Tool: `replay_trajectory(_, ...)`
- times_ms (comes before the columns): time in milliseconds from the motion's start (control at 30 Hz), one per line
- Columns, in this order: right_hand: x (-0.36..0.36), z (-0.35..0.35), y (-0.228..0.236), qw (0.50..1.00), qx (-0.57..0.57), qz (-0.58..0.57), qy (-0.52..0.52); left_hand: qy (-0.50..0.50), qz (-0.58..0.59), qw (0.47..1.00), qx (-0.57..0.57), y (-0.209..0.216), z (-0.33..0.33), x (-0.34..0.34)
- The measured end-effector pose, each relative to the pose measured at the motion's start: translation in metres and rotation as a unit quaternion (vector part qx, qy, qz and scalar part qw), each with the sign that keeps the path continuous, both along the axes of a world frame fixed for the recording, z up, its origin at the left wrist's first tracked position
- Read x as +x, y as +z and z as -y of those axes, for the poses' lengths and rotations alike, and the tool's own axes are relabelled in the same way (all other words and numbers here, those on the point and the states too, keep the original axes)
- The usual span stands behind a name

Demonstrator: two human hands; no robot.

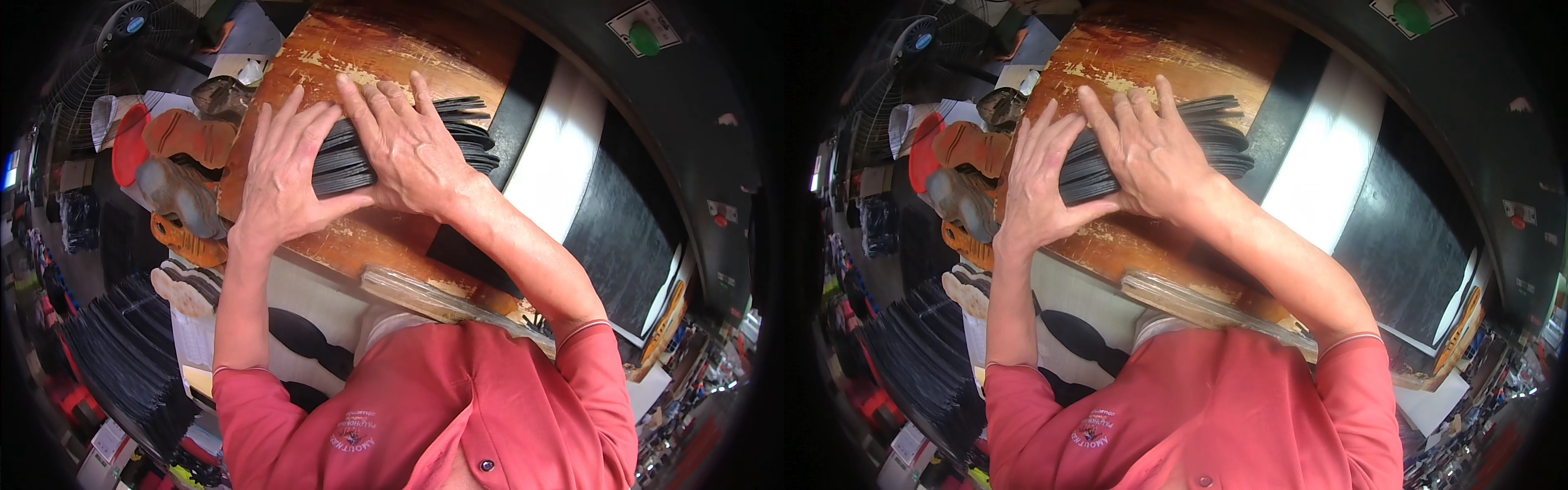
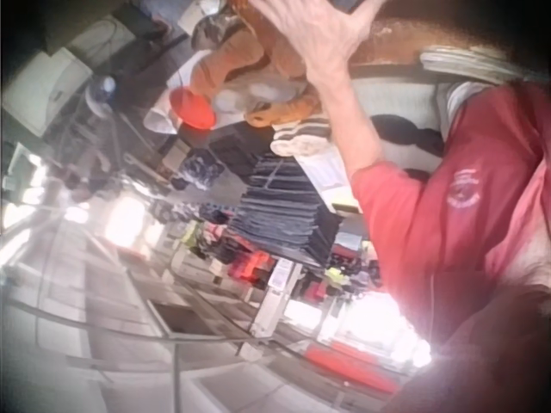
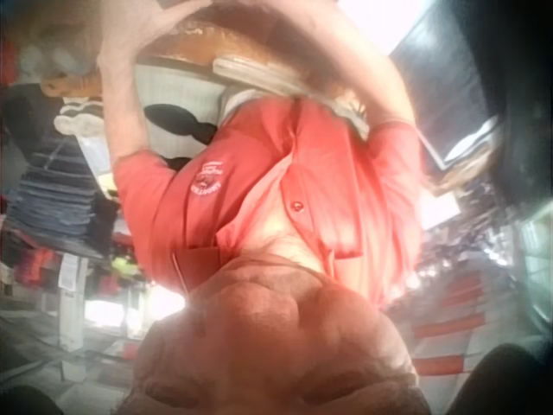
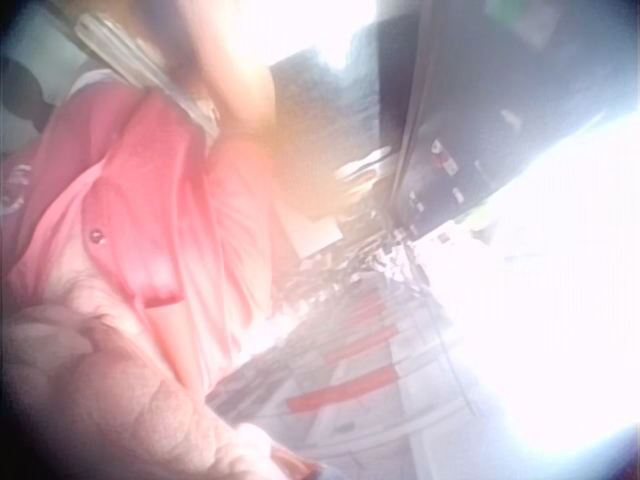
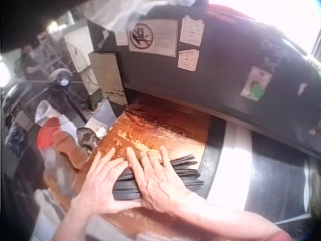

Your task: The person stacks black shoe soles on a wooden board, then uses a green-handled sewing awl to stitch through the stacked soles. They repeat this process with different stacks of soles, then place the stitched soles into a plastic bag.

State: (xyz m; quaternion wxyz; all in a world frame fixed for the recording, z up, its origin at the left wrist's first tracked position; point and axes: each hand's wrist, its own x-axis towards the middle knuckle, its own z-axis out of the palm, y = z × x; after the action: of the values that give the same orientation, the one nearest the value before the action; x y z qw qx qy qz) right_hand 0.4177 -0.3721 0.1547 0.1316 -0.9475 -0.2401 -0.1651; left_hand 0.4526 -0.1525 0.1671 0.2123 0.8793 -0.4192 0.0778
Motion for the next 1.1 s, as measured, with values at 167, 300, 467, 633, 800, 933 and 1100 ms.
replay_trajectory(167, -0.005, 0.004, -0.005, 0.992, 0.035, -0.120, 0.005, 0.019, -0.055, 0.998, -0.016, -0.007, -0.008, -0.001)
replay_trajectory(300, -0.002, 0.004, 0.000, 0.988, 0.075, -0.137, 0.020, 0.030, -0.073, 0.996, -0.039, -0.006, -0.018, 0.001)
replay_trajectory(467, -0.002, 0.010, 0.027, 0.989, 0.086, -0.105, 0.054, 0.033, -0.017, 0.997, -0.068, 0.008, -0.021, -0.001)
replay_trajectory(633, -0.003, 0.009, 0.032, 0.989, 0.050, -0.132, 0.041, 0.021, -0.021, 0.998, -0.064, 0.003, -0.043, -0.003)
replay_trajectory(800, -0.002, 0.003, 0.015, 0.986, 0.048, -0.147, 0.064, 0.015, -0.050, 0.992, -0.112, -0.032, -0.048, 0.004)
replay_trajectory(933, -0.002, 0.004, 0.011, 0.988, 0.053, -0.129, 0.070, 0.006, -0.012, 0.993, -0.121, -0.036, -0.047, 0.003)
replay_trajectory(1100, 0.005, 0.001, 0.010, 0.981, 0.035, -0.183, 0.055, 0.026, -0.077, 0.980, -0.181, -0.037, -0.042, 0.000)
